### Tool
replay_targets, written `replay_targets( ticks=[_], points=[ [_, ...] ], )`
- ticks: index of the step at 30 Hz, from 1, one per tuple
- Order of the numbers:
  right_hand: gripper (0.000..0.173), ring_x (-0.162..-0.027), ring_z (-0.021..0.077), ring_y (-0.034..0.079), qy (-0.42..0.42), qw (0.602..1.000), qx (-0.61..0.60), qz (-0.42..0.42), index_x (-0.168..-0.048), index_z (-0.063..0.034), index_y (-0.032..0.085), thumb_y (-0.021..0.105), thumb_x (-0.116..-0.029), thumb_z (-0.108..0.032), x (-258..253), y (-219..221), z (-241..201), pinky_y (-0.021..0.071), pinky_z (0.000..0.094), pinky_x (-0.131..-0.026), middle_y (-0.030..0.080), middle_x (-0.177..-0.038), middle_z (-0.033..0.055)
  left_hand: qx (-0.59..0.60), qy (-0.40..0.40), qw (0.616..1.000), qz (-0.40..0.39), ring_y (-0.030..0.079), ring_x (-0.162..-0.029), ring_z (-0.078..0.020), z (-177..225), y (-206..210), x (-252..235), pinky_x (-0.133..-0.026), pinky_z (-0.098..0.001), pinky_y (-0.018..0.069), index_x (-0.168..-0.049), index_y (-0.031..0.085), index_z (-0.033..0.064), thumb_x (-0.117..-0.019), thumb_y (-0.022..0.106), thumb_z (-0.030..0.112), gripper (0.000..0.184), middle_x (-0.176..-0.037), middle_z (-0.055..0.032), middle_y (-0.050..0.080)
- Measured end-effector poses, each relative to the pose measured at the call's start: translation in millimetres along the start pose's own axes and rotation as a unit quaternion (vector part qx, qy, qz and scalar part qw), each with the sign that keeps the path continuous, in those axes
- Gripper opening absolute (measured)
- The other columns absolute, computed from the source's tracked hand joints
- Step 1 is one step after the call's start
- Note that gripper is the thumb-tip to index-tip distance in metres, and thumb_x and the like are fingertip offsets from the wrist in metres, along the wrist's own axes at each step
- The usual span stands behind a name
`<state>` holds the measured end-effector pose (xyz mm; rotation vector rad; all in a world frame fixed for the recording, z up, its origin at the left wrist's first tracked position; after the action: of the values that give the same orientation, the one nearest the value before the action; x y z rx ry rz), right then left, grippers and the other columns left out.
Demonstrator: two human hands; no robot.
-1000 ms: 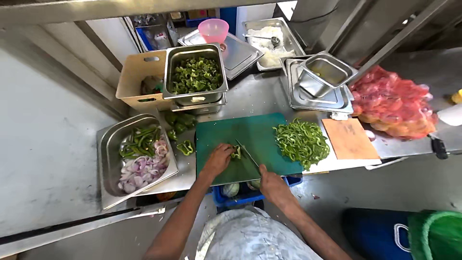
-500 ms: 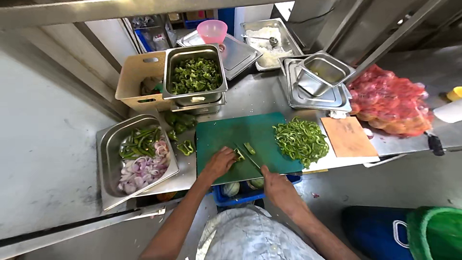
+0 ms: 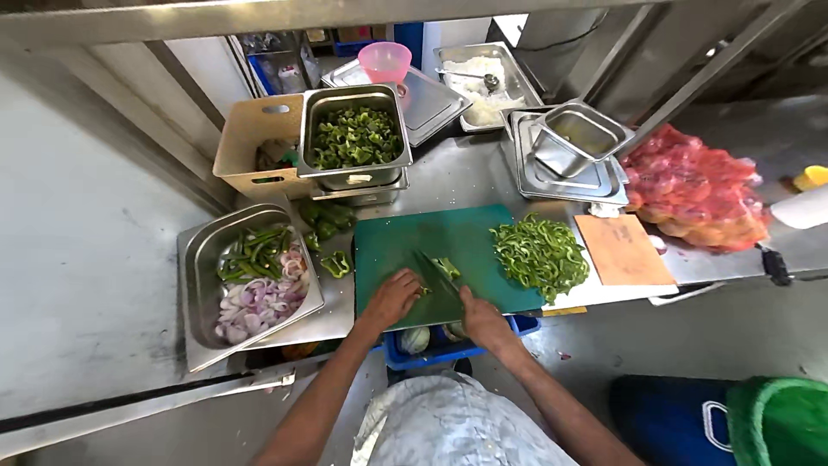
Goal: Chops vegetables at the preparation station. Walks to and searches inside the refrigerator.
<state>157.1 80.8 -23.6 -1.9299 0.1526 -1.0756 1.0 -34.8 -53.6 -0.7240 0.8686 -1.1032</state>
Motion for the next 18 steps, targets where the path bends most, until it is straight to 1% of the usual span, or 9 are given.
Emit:
replay_targets(
  ticks=[2, 3, 4, 6, 9, 11, 14, 16, 18],
  points=[
    [0.045, -0.109, 0.0414, 0.068, 0.016, 1.000, 0.010, 0.008, -0.147, -0.0116, 0.042, 0.052, -0.1024, -0.015, 11, -11, 5, 0.0556, 0.0571, -0.090, 0.068, -0.114, 0.0228, -0.006, -0.008, 1.000, 0.023, 0.062, -0.121, -0.0198, 1, 2, 1, -0.107, -0.0362, 0.0515, -0.106, 0.075, 0.0120, -0.0996, 0.067, 0.027, 0.018, -0.118, -0.0036, 0.070],
    [0.044, -0.109, 0.0411, 0.069, 0.020, 1.000, 0.018, 0.011, -0.146, -0.0118, 0.042, 0.051, -0.1032, -0.015, 18, -15, 5, 0.0557, 0.0567, -0.090, 0.069, -0.113, 0.0223, -0.002, -0.017, 0.999, 0.032, 0.064, -0.115, -0.0193, 3, 2, -1, -0.102, -0.0357, 0.0543, -0.104, 0.076, 0.0127, -0.0981, 0.070, 0.030, 0.019, -0.113, -0.0038, 0.071],
    [0.043, -0.109, 0.0406, 0.069, 0.023, 0.999, 0.029, 0.009, -0.146, -0.0125, 0.042, 0.048, -0.1041, -0.014, 25, -17, 5, 0.0558, 0.0559, -0.090, 0.069, -0.113, 0.0217, 0.008, -0.025, 0.999, 0.034, 0.066, -0.110, -0.0193, 6, 3, -2, -0.099, -0.0356, 0.0557, -0.102, 0.076, 0.0125, -0.0965, 0.072, 0.032, 0.021, -0.109, -0.0044, 0.071],
    [0.042, -0.107, 0.0412, 0.069, 0.016, 0.998, 0.052, 0.006, -0.147, -0.0131, 0.043, 0.046, -0.1050, -0.015, 40, -20, 0, 0.0558, 0.0559, -0.089, 0.069, -0.111, 0.0217, 0.024, -0.035, 0.998, 0.036, 0.067, -0.106, -0.0205, 11, 6, -6, -0.097, -0.0367, 0.0567, -0.100, 0.076, 0.0112, -0.0941, 0.075, 0.033, 0.023, -0.106, -0.0059, 0.071],
    [0.045, -0.108, 0.0420, 0.068, 0.012, 0.997, 0.082, -0.011, -0.150, -0.0146, 0.042, 0.046, -0.1050, -0.014, 58, -21, -9, 0.0552, 0.0564, -0.090, 0.069, -0.112, 0.0224, 0.030, -0.045, 0.998, 0.025, 0.067, -0.106, -0.0220, 15, 8, -7, -0.097, -0.0374, 0.0569, -0.102, 0.077, 0.0106, -0.0938, 0.075, 0.028, 0.019, -0.106, -0.0072, 0.071],
    [0.044, -0.109, 0.0419, 0.068, 0.013, 0.995, 0.096, -0.018, -0.150, -0.0154, 0.043, 0.044, -0.1058, -0.013, 60, -16, -13, 0.0554, 0.0562, -0.090, 0.069, -0.113, 0.0220, 0.033, -0.039, 0.998, 0.020, 0.067, -0.105, -0.0225, 17, 8, -7, -0.096, -0.0370, 0.0568, -0.099, 0.077, 0.0095, -0.0946, 0.074, 0.024, 0.016, -0.105, -0.0076, 0.070],
    [0.048, -0.111, 0.0423, 0.068, 0.015, 0.996, 0.089, -0.023, -0.151, -0.0147, 0.041, 0.045, -0.1042, -0.008, 34, 9, -10, 0.0558, 0.0571, -0.090, 0.068, -0.118, 0.0224, 0.049, -0.027, 0.998, 0.007, 0.067, -0.108, -0.0224, 18, 9, -9, -0.100, -0.0368, 0.0553, -0.097, 0.077, 0.0079, -0.0959, 0.072, 0.018, 0.011, -0.107, -0.0077, 0.072],
    [0.047, -0.108, 0.0421, 0.069, 0.007, 0.997, 0.075, -0.012, -0.150, -0.0148, 0.040, 0.046, -0.1038, -0.008, 16, 18, -5, 0.0566, 0.0569, -0.088, 0.069, -0.115, 0.0221, 0.052, -0.021, 0.998, 0.014, 0.067, -0.107, -0.0209, 17, 10, -8, -0.099, -0.0366, 0.0556, -0.096, 0.077, 0.0093, -0.0959, 0.072, 0.018, 0.011, -0.106, -0.0061, 0.072],
    [0.047, -0.108, 0.0427, 0.069, 0.004, 0.998, 0.066, -0.018, -0.148, -0.0161, 0.040, 0.049, -0.1028, -0.009, 13, 13, -4, 0.0562, 0.0580, -0.088, 0.069, -0.113, 0.0222, 0.058, -0.035, 0.998, 0.018, 0.066, -0.109, -0.0189, 16, 7, -4, -0.099, -0.0359, 0.0556, -0.099, 0.078, 0.0110, -0.0959, 0.073, 0.022, 0.013, -0.109, -0.0047, 0.071]
  ],
)
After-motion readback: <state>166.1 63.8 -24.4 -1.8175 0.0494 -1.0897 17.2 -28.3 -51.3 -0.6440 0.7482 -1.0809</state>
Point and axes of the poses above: each hand's wrist, its own x-axis away from the middle knuckle, its own y-axis out of the palm, z = x × y, the point moved 7 cm from there along -x, towards the middle knuckle
